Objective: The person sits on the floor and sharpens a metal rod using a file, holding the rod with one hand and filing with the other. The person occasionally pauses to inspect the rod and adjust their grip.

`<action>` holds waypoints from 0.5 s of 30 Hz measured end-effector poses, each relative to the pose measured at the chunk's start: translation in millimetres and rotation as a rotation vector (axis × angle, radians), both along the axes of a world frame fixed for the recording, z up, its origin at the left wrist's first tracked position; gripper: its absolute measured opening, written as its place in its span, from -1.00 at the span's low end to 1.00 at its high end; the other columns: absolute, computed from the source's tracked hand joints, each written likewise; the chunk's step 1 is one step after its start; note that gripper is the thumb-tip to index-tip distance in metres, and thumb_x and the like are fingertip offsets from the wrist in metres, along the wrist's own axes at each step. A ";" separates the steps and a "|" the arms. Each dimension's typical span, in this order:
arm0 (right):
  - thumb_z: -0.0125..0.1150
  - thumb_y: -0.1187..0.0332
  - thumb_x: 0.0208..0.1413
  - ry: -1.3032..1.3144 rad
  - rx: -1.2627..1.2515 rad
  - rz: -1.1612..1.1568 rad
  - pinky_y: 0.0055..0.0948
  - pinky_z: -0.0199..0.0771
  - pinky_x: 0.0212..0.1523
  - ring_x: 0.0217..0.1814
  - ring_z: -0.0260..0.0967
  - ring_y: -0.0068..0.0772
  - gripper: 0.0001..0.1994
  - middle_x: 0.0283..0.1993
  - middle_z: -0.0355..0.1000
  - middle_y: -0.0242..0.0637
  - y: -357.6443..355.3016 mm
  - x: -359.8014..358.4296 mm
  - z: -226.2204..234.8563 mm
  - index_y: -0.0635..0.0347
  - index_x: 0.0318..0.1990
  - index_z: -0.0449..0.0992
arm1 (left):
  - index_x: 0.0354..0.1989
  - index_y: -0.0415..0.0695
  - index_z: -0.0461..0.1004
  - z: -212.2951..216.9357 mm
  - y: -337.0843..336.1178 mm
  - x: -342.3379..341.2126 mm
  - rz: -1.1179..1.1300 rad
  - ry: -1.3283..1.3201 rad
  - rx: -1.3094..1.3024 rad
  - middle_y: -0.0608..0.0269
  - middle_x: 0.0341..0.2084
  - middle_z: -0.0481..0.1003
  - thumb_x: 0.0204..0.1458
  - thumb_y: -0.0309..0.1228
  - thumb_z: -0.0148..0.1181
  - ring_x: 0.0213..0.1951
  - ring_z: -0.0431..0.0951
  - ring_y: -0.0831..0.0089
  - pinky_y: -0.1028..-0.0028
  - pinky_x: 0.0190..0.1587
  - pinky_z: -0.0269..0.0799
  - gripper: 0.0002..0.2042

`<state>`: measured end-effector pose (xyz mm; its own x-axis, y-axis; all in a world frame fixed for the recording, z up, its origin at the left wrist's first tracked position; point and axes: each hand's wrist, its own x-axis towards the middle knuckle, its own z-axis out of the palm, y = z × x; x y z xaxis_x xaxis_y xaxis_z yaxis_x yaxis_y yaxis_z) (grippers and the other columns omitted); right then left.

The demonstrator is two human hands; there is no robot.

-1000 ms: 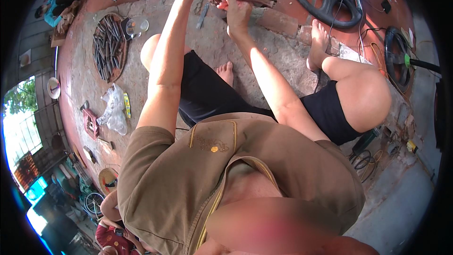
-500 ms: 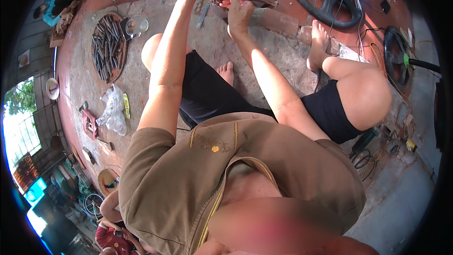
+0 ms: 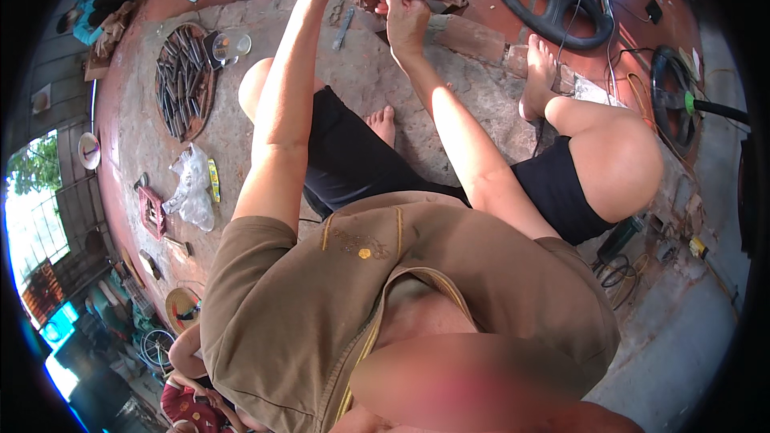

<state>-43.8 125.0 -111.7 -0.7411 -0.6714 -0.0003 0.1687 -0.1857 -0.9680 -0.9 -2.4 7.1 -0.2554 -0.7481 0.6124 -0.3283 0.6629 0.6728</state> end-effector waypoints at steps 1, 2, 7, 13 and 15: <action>0.19 0.43 0.12 0.113 0.090 0.027 -0.53 0.44 -0.48 -0.53 0.46 -0.48 -0.87 -0.49 0.49 -0.28 1.6 0.5 2.0 0.34 -0.32 0.52 | -0.46 -0.23 0.54 1.3 -0.4 2.6 0.007 -0.004 0.006 0.07 -0.60 0.51 -0.07 -0.49 0.04 -0.54 0.48 0.40 0.43 -0.38 0.39 -0.86; 0.19 0.42 0.12 0.047 0.002 0.084 -0.53 0.43 -0.48 -0.53 0.45 -0.48 -0.87 -0.48 0.49 -0.29 0.6 9.2 -6.8 0.33 -0.32 0.53 | -0.46 -0.23 0.54 2.4 -0.7 4.9 0.013 -0.008 0.013 0.07 -0.60 0.51 -0.07 -0.49 0.04 -0.53 0.49 0.39 0.43 -0.38 0.39 -0.86; 0.18 0.40 0.14 -0.274 -0.227 0.048 -0.56 0.38 -0.50 -0.56 0.37 -0.60 -0.83 -0.48 0.50 -0.32 10.8 45.0 -21.3 0.33 -0.41 0.49 | -0.46 -0.22 0.54 5.5 0.6 9.7 0.017 -0.048 0.025 0.06 -0.60 0.51 -0.07 -0.49 0.04 -0.52 0.49 0.38 0.43 -0.37 0.39 -0.87; 0.18 0.47 0.08 -0.175 -0.197 -0.084 -0.54 0.43 -0.46 -0.55 0.45 -0.54 -0.87 -0.52 0.48 -0.28 -5.3 9.8 -1.7 0.40 -0.38 0.47 | -0.47 -0.23 0.53 2.3 -1.4 8.7 0.009 -0.013 -0.015 0.07 -0.61 0.50 -0.07 -0.49 0.06 -0.53 0.48 0.37 0.42 -0.39 0.38 -0.88; 0.19 0.49 0.07 -0.092 -0.213 -0.087 -0.54 0.43 -0.46 -0.55 0.45 -0.52 -0.88 -0.52 0.48 -0.27 -6.1 7.6 0.1 0.42 -0.36 0.46 | -0.47 -0.23 0.53 1.6 -0.9 5.9 0.009 -0.013 -0.040 0.07 -0.61 0.50 -0.07 -0.48 0.07 -0.53 0.48 0.37 0.42 -0.39 0.37 -0.88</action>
<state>-36.2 118.9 -111.6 -0.7995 -0.5972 0.0642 0.2285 -0.4013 -0.8870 5.0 -3.3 8.7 -0.2566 -0.7252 0.6390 -0.3431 0.6864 0.6412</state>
